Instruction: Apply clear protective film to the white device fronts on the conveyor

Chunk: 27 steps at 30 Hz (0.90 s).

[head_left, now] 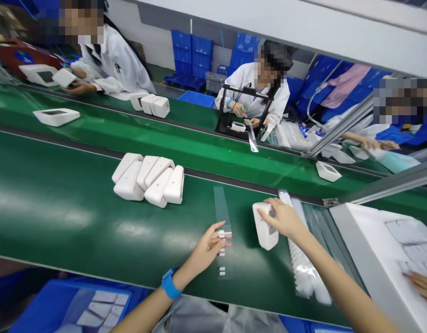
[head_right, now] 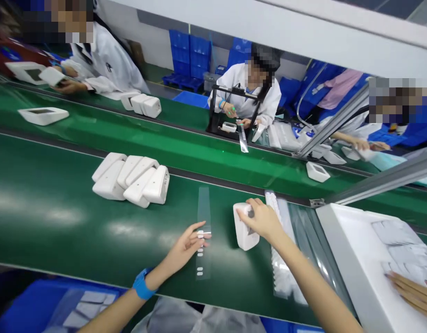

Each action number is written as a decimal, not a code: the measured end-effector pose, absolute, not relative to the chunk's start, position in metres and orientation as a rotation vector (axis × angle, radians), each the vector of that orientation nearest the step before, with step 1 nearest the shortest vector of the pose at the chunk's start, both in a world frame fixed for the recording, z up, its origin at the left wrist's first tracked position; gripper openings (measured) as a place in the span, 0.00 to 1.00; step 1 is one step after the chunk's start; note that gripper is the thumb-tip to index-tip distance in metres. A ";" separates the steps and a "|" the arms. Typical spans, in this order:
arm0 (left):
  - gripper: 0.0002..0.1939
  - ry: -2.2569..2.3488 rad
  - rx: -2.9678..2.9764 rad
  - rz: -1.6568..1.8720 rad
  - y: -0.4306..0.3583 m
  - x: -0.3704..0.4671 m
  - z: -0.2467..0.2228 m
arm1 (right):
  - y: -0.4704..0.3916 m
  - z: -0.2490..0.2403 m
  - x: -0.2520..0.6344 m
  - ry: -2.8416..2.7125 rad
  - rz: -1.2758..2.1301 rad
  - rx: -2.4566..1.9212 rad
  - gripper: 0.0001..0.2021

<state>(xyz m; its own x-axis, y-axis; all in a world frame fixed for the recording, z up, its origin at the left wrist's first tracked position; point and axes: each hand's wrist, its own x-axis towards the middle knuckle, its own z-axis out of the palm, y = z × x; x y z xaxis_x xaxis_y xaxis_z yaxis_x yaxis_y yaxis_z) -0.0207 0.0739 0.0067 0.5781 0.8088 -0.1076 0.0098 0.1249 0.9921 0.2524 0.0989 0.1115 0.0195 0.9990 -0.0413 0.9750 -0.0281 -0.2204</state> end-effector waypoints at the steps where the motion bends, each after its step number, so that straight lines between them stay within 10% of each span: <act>1: 0.27 0.804 1.247 0.722 0.065 -0.019 0.008 | 0.101 0.104 0.248 -2.158 0.238 -2.202 0.22; 13: 0.16 0.932 1.199 0.927 0.022 0.003 0.026 | 0.030 0.064 0.182 -1.921 0.427 -1.175 0.05; 27: 0.13 1.093 1.430 0.846 0.003 0.031 0.022 | -0.009 0.045 0.184 -1.568 0.509 -1.247 0.08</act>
